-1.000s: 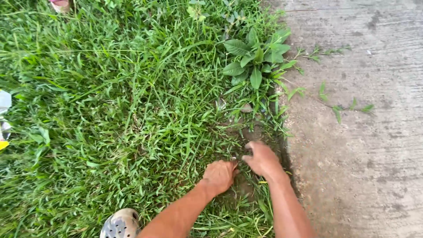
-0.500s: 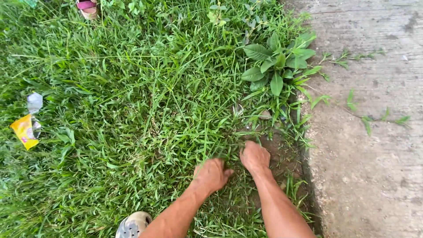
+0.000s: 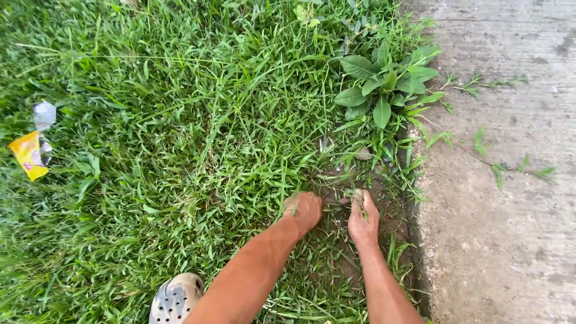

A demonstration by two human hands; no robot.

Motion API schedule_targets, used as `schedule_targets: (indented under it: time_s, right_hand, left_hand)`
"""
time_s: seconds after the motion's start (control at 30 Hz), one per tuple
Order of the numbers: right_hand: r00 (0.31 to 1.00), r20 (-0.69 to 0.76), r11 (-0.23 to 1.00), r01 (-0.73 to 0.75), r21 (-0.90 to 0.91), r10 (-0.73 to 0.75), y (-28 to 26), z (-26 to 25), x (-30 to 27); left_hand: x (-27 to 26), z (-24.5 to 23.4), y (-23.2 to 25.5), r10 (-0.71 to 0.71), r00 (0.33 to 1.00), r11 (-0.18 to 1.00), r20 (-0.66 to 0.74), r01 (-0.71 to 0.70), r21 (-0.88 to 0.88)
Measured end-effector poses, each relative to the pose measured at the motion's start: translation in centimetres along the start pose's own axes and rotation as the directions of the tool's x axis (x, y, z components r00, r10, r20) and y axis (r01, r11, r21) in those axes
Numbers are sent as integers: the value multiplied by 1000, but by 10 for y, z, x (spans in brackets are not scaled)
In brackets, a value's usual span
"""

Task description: The person pulls weeds from a patch of grass by hand next to a concrete walkway.

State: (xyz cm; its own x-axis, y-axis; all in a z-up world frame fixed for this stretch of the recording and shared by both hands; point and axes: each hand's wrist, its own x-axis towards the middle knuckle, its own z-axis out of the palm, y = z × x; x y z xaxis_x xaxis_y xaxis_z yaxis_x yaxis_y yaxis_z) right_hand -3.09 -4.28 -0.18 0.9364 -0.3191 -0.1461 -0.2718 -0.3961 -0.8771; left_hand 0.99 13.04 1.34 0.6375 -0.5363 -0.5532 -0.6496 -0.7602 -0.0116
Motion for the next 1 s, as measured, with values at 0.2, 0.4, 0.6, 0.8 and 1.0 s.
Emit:
schedule_targets:
  time_s: [0.2, 0.4, 0.6, 0.8, 1.0]
  right_hand:
    - [978, -20, 928, -188, 322, 205, -7, 30, 24]
    - [937, 3, 709, -266, 653, 348, 40, 49, 35]
    - [750, 113, 527, -555, 643, 652, -7, 46, 11]
    - [806, 310, 844, -536, 25, 504, -87, 104, -73]
    - [802, 368, 702, -87, -706, 470, -126, 153, -68]
  left_hand:
    - [-42, 9, -13, 278, 958, 876, -65, -225, 426]
    - [-129, -53, -113, 101, 914, 968, 394, 1, -252]
    - [-213, -112, -202, -134, 945, 990, 298, 140, 0]
    - [-176, -5, -195, -100, 988, 987, 119, 113, -116]
    - [-144, 75, -169, -232, 905, 782, -356, -43, -621]
